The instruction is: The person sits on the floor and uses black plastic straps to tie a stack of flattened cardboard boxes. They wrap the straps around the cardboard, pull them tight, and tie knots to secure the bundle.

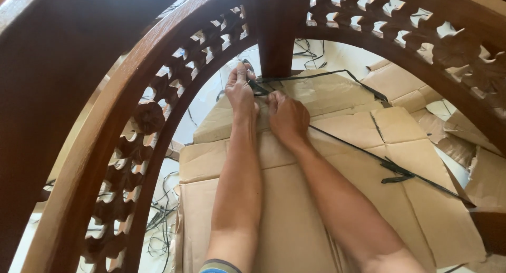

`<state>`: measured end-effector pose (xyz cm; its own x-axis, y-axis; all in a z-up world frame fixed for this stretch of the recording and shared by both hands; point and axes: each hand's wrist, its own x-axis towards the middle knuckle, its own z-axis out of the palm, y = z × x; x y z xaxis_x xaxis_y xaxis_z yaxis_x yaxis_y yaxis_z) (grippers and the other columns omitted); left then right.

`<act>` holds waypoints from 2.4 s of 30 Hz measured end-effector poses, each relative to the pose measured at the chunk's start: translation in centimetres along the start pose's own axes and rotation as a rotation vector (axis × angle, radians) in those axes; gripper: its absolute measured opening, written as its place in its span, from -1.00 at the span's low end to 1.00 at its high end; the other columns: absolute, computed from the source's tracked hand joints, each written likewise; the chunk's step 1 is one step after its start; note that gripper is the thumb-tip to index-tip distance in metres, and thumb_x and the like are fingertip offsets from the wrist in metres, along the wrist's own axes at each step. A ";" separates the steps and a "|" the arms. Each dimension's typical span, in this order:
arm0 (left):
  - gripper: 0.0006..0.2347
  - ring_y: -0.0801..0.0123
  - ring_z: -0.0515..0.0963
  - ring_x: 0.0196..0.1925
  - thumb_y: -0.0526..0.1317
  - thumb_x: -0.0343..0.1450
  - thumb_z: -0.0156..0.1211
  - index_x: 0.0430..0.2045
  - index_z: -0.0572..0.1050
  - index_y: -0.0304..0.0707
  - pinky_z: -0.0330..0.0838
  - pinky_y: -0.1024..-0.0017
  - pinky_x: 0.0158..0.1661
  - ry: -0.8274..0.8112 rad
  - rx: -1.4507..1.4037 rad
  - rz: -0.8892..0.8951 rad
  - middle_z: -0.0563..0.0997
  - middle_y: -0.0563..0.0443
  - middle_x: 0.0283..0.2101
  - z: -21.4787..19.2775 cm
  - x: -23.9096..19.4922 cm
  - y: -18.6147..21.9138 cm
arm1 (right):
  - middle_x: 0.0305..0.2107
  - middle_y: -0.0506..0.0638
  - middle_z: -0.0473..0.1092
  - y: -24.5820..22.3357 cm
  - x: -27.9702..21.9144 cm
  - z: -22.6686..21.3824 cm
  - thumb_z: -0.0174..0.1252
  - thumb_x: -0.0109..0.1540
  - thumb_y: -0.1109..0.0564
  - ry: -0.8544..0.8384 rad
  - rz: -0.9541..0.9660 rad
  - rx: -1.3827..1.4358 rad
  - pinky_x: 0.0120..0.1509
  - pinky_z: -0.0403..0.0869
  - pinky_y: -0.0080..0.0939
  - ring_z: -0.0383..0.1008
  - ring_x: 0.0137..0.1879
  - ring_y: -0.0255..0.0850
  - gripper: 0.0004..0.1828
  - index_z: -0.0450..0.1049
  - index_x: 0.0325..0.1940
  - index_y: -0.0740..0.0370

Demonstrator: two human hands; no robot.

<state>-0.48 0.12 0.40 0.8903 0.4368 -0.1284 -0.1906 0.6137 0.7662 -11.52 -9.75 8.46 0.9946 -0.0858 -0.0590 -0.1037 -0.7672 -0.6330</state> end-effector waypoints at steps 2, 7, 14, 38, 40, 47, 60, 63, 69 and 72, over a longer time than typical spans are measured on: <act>-0.83 0.54 0.56 -0.55 -0.15 0.51 0.21 -0.35 0.60 -0.27 0.50 0.67 -0.37 -0.001 0.011 0.032 0.51 0.05 -0.62 0.3 0.0 0.3 | -0.28 0.29 0.58 -0.7 0.4 0.1 -0.14 0.39 -0.02 0.035 0.015 0.025 0.13 0.47 0.35 0.57 0.01 0.34 -0.63 0.59 -0.09 0.10; -0.86 0.50 0.63 -0.25 -0.14 0.48 0.30 -0.32 0.66 -0.21 0.55 0.51 -0.13 0.026 -0.004 0.067 0.67 0.04 -0.38 0.2 0.5 -0.3 | -0.30 0.30 0.59 -0.9 0.9 0.6 -0.15 0.39 0.00 0.083 0.012 0.126 0.08 0.47 0.38 0.57 -0.01 0.38 -0.62 0.61 -0.10 0.10; -0.79 0.53 0.61 -0.15 -0.03 0.49 0.27 -0.27 0.70 -0.13 0.54 0.38 0.01 0.099 0.348 0.226 0.72 -0.01 -0.31 1.6 -2.7 2.5 | -0.32 0.23 0.58 0.6 3.1 2.6 -0.11 0.38 -0.03 0.115 0.050 0.150 0.08 0.48 0.32 0.56 0.01 0.34 -0.67 0.60 -0.16 -0.05; -0.83 0.36 0.47 -0.84 -0.24 0.42 0.20 -0.52 0.62 -0.36 0.34 0.49 -0.73 -0.177 0.450 -0.019 0.52 -0.07 -0.75 0.1 -1.5 0.5 | -0.20 0.46 0.54 -1.9 1.5 -0.1 -0.20 0.38 0.07 0.056 -0.001 0.140 0.18 0.45 0.40 0.52 0.05 0.44 -0.53 0.55 0.08 0.38; -0.85 0.43 0.52 -0.69 -0.20 0.39 0.29 -0.54 0.65 -0.26 0.44 0.51 -0.66 -0.104 0.457 -0.047 0.57 -0.09 -0.63 0.0 0.3 -0.5 | -0.26 0.34 0.56 -0.5 2.0 0.3 -0.17 0.42 -0.07 0.050 -0.065 0.057 0.07 0.50 0.41 0.57 0.00 0.35 -0.57 0.54 0.08 0.16; -0.82 0.21 0.67 -0.58 -0.14 0.52 0.10 -0.40 0.48 -0.26 0.58 0.32 -0.70 -0.124 0.292 -0.309 0.62 -0.12 -0.52 0.8 -0.3 0.1 | -0.24 0.30 0.57 1.4 2.1 -1.0 -0.20 0.37 -0.02 -0.086 -0.085 0.040 0.06 0.50 0.37 0.57 0.01 0.35 -0.54 0.59 0.03 0.18; -0.75 0.58 0.19 -0.86 -0.11 0.52 0.15 -0.53 0.46 -0.23 0.18 0.61 -0.76 -0.256 0.167 -0.235 0.21 0.18 -0.76 0.8 -1.5 0.6 | -0.19 0.32 0.54 2.6 2.1 -4.6 -0.04 0.37 -0.03 0.128 -0.192 -0.007 0.19 0.44 0.40 0.51 0.08 0.37 -0.61 0.61 0.02 0.21; -0.76 0.53 0.23 -0.84 -0.12 0.52 0.14 -0.52 0.45 -0.23 0.21 0.58 -0.73 -0.238 0.145 -0.247 0.22 0.16 -0.75 0.5 -0.5 0.3 | -0.10 0.31 0.51 2.9 2.5 -3.7 -0.04 0.40 0.04 0.188 -0.257 0.067 0.29 0.35 0.42 0.45 0.16 0.38 -0.66 0.55 0.11 0.21; -0.76 0.53 0.18 -0.84 -0.10 0.51 0.16 -0.50 0.47 -0.24 0.26 0.49 -0.75 -0.246 0.156 -0.237 0.20 0.17 -0.74 0.4 -0.9 0.2 | -0.09 0.29 0.49 2.4 2.3 -3.0 -0.07 0.42 0.11 0.184 -0.306 0.186 0.30 0.30 0.43 0.44 0.16 0.36 -0.67 0.51 0.17 0.18; -0.76 0.54 0.15 -0.83 -0.10 0.51 0.16 -0.50 0.47 -0.26 0.25 0.50 -0.74 -0.249 0.135 -0.265 0.17 0.19 -0.73 0.6 -1.9 1.5 | -0.15 0.24 0.52 3.1 3.1 -2.3 -0.05 0.41 0.09 0.164 -0.242 0.248 0.17 0.43 0.34 0.50 0.09 0.30 -0.69 0.55 0.13 0.10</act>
<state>-2.22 -0.23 2.17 0.9777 0.0919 -0.1890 0.1007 0.5844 0.8052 -8.80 -13.89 8.10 0.9732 -0.0371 0.2270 0.1595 -0.6024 -0.7821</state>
